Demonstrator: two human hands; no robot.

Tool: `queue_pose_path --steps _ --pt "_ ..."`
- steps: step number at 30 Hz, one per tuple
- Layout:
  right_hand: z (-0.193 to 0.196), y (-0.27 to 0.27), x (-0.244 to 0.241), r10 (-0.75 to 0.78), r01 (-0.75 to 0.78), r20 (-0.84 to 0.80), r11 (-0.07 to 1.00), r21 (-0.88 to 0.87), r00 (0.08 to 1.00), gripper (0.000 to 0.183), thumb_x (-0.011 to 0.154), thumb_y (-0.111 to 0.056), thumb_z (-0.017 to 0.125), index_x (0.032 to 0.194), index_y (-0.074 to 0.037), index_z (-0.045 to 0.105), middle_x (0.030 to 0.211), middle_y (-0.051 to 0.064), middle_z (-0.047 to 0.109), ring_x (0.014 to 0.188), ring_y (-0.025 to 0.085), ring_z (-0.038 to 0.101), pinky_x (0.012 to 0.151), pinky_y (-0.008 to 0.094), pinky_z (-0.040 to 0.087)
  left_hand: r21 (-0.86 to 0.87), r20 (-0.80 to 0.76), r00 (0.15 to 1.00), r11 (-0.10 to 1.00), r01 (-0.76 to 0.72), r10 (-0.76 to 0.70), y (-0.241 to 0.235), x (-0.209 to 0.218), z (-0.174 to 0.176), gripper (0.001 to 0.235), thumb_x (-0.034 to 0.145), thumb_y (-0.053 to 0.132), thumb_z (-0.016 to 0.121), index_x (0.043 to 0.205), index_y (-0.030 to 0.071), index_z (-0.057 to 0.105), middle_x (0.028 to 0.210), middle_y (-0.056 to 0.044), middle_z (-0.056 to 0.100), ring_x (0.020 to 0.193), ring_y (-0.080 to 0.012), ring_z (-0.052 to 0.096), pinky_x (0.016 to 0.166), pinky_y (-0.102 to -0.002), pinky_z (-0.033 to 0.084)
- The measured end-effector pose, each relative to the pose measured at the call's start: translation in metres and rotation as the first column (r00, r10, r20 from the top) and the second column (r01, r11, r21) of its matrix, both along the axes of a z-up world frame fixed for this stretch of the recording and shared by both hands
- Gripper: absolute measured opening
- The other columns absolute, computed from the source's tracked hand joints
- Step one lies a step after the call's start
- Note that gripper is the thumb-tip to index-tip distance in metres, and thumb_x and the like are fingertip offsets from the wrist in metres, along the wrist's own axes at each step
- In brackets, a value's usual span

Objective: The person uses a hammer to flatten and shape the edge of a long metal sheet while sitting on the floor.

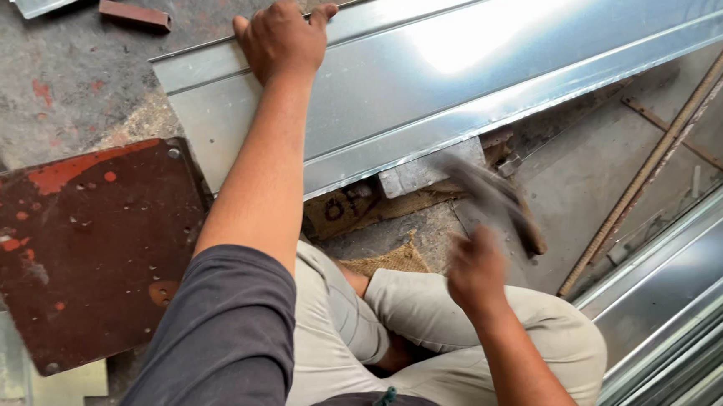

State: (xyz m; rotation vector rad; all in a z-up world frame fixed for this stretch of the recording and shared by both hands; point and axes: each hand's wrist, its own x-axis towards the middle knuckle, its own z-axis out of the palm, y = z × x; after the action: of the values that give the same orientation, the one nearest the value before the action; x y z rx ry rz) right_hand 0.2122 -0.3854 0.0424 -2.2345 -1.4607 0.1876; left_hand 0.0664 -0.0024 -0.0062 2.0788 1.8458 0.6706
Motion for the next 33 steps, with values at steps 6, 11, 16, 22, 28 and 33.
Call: queue_pose_path --steps 6,11,16,22,28,33 --pt "0.062 0.009 0.012 -0.065 0.076 -0.173 0.996 0.055 0.983 0.017 0.105 -0.02 0.062 0.11 -0.004 0.064 0.087 0.016 0.07 0.065 0.027 0.066 0.059 0.04 0.051 -0.062 -0.001 1.0 0.998 0.025 -0.025 -0.004 0.0 -0.003 0.056 0.088 0.064 0.07 0.066 0.012 0.07 0.068 -0.01 0.071 0.068 -0.0273 0.068 0.104 -0.05 0.032" --pt "0.102 0.002 0.019 0.329 0.049 -0.35 0.663 0.747 0.877 0.027 0.112 -0.037 0.056 0.117 -0.011 0.055 0.079 0.001 0.057 0.05 0.008 0.048 0.044 0.022 0.042 -0.083 0.0 1.0 0.996 0.025 -0.025 0.0 0.004 0.003 0.057 0.087 0.065 0.069 0.065 0.012 0.07 0.068 -0.009 0.071 0.068 -0.0274 0.068 0.105 -0.049 0.035" --pt "0.01 -0.008 0.002 0.049 -0.021 -0.113 0.97 0.241 0.992 0.011 0.106 -0.017 0.051 0.112 -0.008 0.054 0.082 0.017 0.057 0.073 0.03 0.054 0.066 0.041 0.047 -0.029 -0.006 1.0 0.999 0.015 -0.015 0.0 0.005 -0.002 0.056 0.085 0.064 0.069 0.061 0.013 0.069 0.068 -0.008 0.071 0.065 -0.0261 0.069 0.104 -0.052 0.032" --pt "-0.027 0.008 -0.005 -0.09 0.007 -0.212 0.931 -0.365 0.973 0.027 0.102 -0.023 0.057 0.107 0.0 0.045 0.077 0.031 0.066 0.073 0.055 0.062 0.064 0.063 0.047 -0.085 -0.008 0.999 0.996 0.033 -0.034 0.0 0.004 -0.004 0.057 0.089 0.064 0.07 0.069 0.011 0.071 0.073 -0.012 0.073 0.073 -0.0299 0.069 0.094 -0.045 0.039" --pt "-0.039 0.011 -0.009 -0.074 -0.021 -0.285 0.949 -0.316 0.956 0.026 0.099 -0.02 0.056 0.111 0.0 0.044 0.074 0.029 0.067 0.071 0.052 0.065 0.064 0.061 0.048 -0.009 -0.036 0.971 0.972 0.235 -0.235 -0.004 -0.007 -0.012 0.051 0.091 0.051 0.071 0.118 0.008 0.071 0.115 -0.011 0.073 0.111 -0.0325 0.062 0.106 -0.06 0.024" --pt "-0.039 0.013 -0.011 -0.071 -0.029 -0.337 0.959 -0.283 0.939 0.027 0.099 -0.018 0.054 0.115 0.0 0.043 0.074 0.029 0.066 0.07 0.051 0.065 0.064 0.06 0.049 -0.315 -0.192 0.887 0.882 0.351 -0.421 -0.025 -0.05 0.009 0.082 0.092 0.056 0.069 0.156 0.02 0.032 0.168 -0.011 0.016 0.151 -0.0432 0.007 0.116 -0.065 0.003"
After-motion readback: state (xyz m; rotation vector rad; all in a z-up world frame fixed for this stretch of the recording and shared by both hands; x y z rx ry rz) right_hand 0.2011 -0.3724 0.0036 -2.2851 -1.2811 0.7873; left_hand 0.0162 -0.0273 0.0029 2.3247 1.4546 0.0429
